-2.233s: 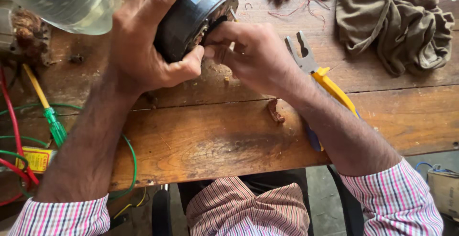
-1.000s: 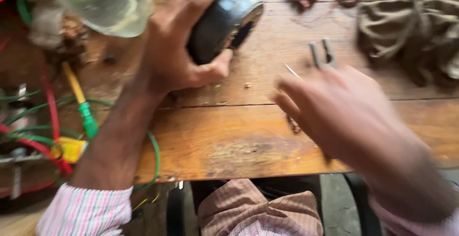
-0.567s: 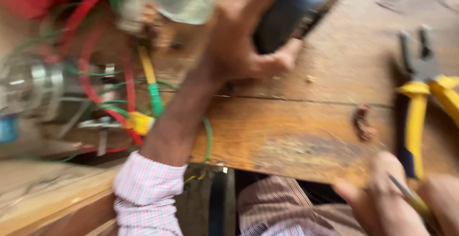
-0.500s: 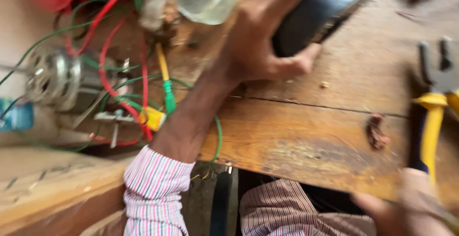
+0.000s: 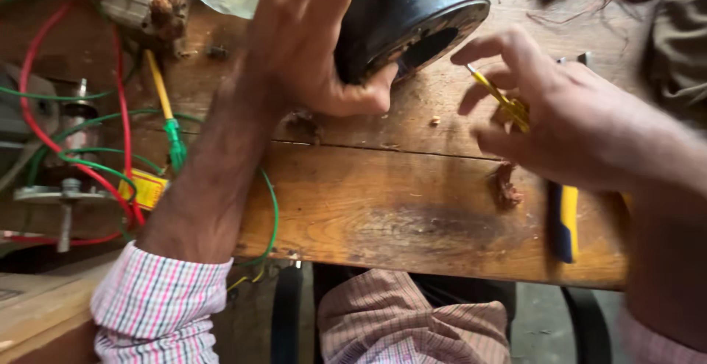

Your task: The person holds an electric motor stator on a wooden workbench and uses a yellow-handled screwdriver to pry burnt insulation and old winding material out of the stator slots, working around the inside of the housing and pulling loosened debris out by hand.

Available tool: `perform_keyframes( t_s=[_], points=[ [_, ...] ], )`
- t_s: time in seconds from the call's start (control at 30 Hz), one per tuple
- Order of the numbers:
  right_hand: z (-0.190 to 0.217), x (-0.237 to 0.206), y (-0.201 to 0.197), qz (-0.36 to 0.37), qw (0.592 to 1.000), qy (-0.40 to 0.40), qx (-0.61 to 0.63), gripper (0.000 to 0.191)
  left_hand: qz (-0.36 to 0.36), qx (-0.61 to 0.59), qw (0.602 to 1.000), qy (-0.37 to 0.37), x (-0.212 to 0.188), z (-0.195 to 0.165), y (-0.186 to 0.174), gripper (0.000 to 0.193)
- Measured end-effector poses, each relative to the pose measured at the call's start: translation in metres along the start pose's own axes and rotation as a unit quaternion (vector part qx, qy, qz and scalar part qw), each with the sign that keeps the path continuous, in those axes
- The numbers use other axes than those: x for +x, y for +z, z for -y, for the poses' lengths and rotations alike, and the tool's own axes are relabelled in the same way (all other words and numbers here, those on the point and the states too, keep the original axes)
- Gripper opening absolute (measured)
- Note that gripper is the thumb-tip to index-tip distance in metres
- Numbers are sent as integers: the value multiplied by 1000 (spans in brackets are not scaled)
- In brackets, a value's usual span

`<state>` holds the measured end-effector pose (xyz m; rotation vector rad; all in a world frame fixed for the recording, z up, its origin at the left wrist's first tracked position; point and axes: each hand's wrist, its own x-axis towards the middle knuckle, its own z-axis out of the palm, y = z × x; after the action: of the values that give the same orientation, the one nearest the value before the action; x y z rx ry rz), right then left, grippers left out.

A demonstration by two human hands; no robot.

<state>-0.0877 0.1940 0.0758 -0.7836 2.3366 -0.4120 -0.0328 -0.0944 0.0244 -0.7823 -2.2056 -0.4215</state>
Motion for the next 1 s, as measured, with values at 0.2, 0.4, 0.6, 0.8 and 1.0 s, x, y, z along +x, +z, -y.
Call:
perform_keyframes(
  t_s=[0.2,0.4,0.6,0.8,1.0],
  points=[
    [-5,7,17,-121,968,-125,181,36,-39,35,993,102,8,-15,-16,42],
    [-1,1,24,-272,927,-222,129,20,0,119,981,153,20,-34,-17,20],
    [5,10,41,-392,876,-277,-45,20,95,212,970,68,17,-51,-10,23],
    [2,12,45,-393,884,-252,33,18,180,323,929,16,10,-69,-6,40],
    [4,11,45,-375,899,-224,-35,18,169,234,957,5,11,-59,2,48]
  ],
)
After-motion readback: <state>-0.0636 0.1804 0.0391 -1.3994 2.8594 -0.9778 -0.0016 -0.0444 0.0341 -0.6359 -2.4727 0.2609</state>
